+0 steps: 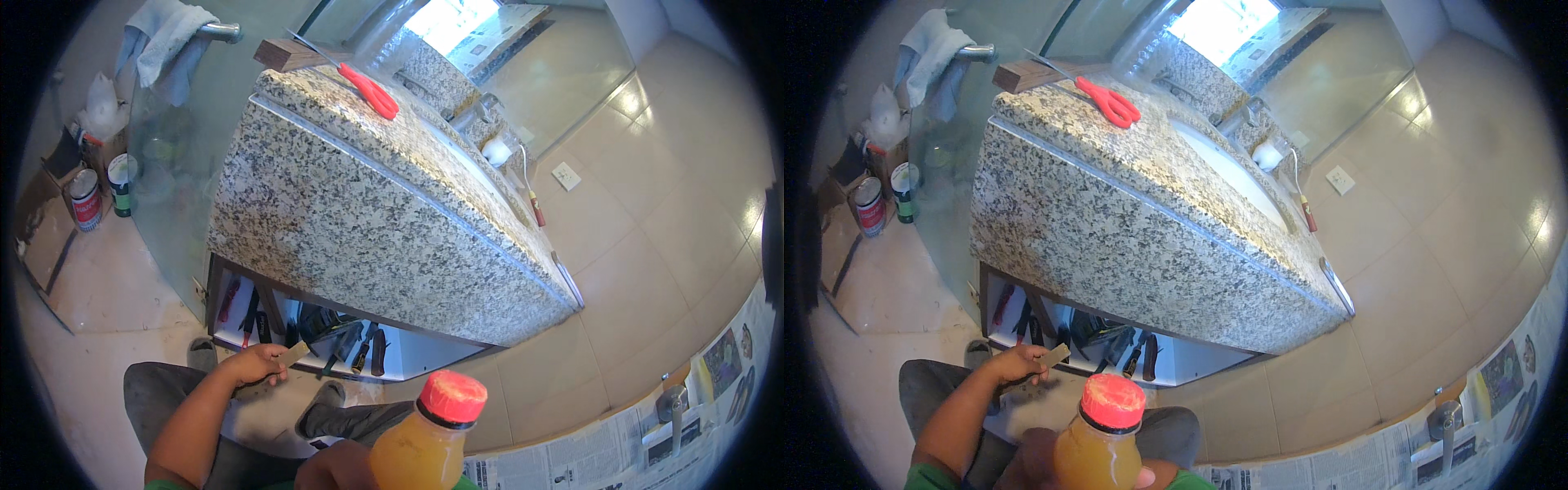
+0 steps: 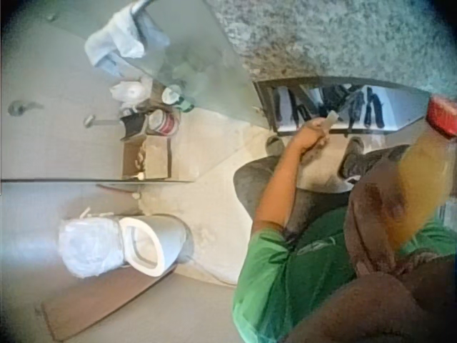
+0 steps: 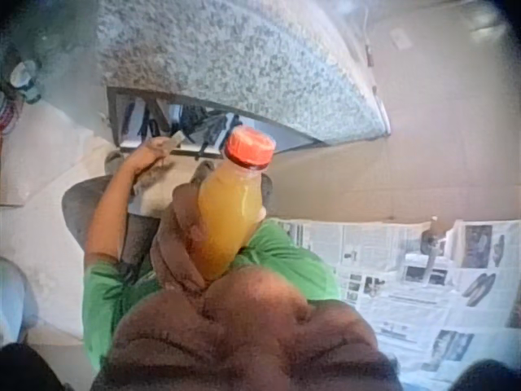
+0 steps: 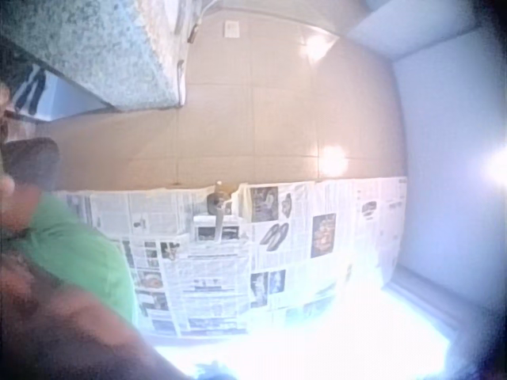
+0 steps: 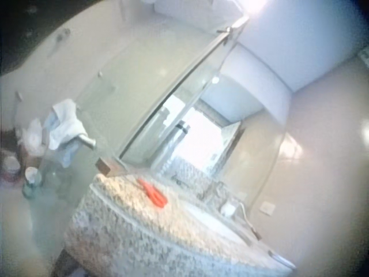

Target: The person sits on the floor and uses a yellow spray bottle to apply liquid to the interior surfaces of an open vanity cabinet. They wipe the sprayed areas with their hand and then place the bottle inside the cabinet.

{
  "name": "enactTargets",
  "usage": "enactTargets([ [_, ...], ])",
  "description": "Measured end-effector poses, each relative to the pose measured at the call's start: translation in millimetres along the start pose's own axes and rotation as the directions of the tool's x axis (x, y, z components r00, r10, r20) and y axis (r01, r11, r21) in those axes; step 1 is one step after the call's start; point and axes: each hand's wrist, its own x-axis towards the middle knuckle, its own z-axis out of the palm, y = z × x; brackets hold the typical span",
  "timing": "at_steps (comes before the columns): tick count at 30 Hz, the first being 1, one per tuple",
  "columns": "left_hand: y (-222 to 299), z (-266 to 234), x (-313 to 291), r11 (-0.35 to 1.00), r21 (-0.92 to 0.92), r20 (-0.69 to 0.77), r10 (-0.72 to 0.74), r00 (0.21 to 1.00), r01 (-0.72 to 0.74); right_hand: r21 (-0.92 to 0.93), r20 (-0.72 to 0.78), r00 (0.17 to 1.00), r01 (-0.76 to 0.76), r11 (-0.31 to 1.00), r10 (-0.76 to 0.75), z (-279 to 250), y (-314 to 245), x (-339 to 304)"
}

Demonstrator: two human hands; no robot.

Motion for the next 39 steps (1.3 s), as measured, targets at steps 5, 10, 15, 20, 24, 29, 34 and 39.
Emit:
enactTargets([
  [5,14,-6,-2,0.995,0.070,-0.040,0.073,0.996,-0.071,-0.002,-0.024,0.997,0.069,0.998,-0.069,-14,-1,-13],
  [10,4,-23,-3,0.986,-0.029,-0.143,0.155,0.977,-0.161,-0.286,-0.157,0.958,-0.278,0.917,0.241,-77,-58,-79],
  [15,22,-34,-13,0.945,-0.166,-0.286,0.228,0.931,-0.282,-0.465,-0.722,0.689,-0.421,0.779,-0.059,-102,-97,-197],
  [20,45,-37,-36,0.885,-0.272,-0.358,0.271,0.894,-0.377,-0.514,-0.815,0.535,-0.488,0.705,-0.223,-132,-103,-259],
  [24,44,-41,-24,0.879,-0.313,-0.340,0.251,0.906,-0.361,-0.491,-0.822,0.527,-0.462,0.739,-0.217,-146,-108,-266],
  [29,39,-42,-17,0.864,-0.342,-0.341,0.252,0.906,-0.369,-0.454,-0.849,0.491,-0.495,0.741,-0.192,-154,-109,-270],
  [34,32,-43,-19,0.876,-0.370,-0.313,0.194,0.930,-0.308,-0.438,-0.857,0.484,-0.506,0.743,-0.175,-157,-110,-270],
  [39,35,-41,-19,0.871,-0.318,-0.374,0.248,0.893,-0.375,-0.438,-0.860,0.478,-0.512,0.738,-0.179,-157,-109,-268],
])
